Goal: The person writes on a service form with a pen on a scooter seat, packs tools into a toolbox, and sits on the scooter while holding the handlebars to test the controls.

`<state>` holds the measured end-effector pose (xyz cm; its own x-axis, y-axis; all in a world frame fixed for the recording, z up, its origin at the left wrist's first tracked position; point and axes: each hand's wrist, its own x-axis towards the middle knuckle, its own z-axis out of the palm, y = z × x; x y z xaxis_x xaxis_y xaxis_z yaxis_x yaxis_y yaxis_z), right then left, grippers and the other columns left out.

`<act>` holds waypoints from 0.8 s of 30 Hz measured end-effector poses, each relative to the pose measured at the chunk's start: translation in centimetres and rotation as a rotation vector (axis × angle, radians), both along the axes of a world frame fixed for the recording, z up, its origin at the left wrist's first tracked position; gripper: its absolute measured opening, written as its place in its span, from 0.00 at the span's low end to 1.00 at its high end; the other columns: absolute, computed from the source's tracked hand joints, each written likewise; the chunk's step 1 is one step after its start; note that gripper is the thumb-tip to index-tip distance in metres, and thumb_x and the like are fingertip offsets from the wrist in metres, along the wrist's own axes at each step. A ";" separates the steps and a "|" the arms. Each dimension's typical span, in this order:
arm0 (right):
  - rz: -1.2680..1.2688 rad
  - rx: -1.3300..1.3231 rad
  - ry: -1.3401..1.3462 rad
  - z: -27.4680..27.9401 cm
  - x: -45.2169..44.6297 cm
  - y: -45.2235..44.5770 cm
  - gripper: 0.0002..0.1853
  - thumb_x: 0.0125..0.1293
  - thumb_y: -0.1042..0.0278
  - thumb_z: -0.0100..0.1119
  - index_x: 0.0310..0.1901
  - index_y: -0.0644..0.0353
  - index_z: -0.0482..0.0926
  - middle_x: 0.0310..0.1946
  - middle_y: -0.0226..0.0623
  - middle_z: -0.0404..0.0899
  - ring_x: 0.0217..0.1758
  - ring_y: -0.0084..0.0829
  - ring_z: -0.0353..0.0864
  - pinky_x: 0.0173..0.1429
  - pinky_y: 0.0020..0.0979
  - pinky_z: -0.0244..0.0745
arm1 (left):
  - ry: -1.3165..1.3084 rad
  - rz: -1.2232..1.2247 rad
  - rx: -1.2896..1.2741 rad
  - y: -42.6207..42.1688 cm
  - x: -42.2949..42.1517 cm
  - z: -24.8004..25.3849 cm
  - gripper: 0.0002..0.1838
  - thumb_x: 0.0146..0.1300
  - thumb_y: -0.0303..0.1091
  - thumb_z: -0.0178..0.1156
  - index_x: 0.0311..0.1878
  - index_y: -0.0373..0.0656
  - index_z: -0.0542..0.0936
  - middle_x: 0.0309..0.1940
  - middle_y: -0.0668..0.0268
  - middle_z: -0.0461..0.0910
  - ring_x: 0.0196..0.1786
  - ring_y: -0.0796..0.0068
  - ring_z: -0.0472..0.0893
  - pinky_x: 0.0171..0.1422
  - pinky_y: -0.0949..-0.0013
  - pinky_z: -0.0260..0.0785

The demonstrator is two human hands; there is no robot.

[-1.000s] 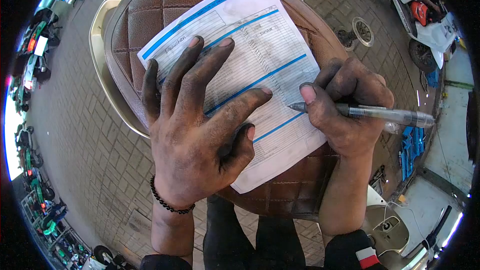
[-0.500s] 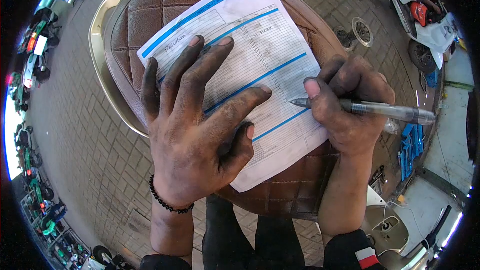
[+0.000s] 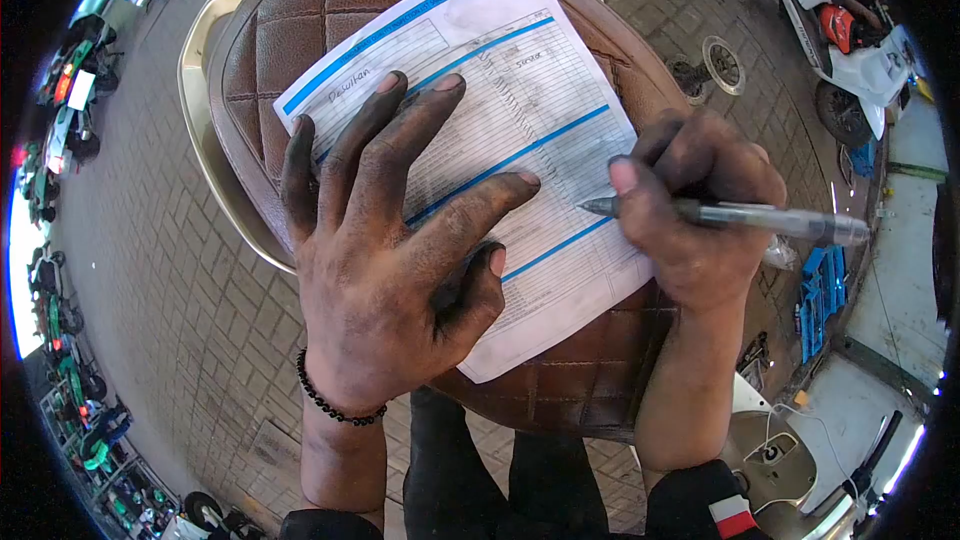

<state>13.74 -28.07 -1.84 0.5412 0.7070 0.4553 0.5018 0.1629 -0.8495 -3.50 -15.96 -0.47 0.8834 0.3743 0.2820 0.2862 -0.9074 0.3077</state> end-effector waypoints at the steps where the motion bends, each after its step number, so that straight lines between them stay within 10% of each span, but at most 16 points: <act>1: -0.020 0.022 0.118 0.0 -0.1 0.0 0.16 0.43 0.79 0.70 0.17 0.60 0.68 0.15 0.32 0.69 0.17 0.22 0.69 0.22 0.25 0.62 | 0.001 0.001 0.014 0.0 0.0 0.0 0.15 0.56 0.45 0.58 0.45 0.56 0.85 0.64 0.56 0.70 0.70 0.50 0.64 0.75 0.46 0.41; 24: 0.034 0.008 -0.030 -0.2 0.5 -0.1 0.17 0.44 0.76 0.71 0.17 0.59 0.67 0.15 0.31 0.68 0.15 0.23 0.67 0.21 0.25 0.61 | 0.017 -0.003 0.042 0.2 0.0 0.2 0.16 0.59 0.47 0.57 0.45 0.54 0.85 0.64 0.55 0.71 0.69 0.50 0.65 0.75 0.46 0.43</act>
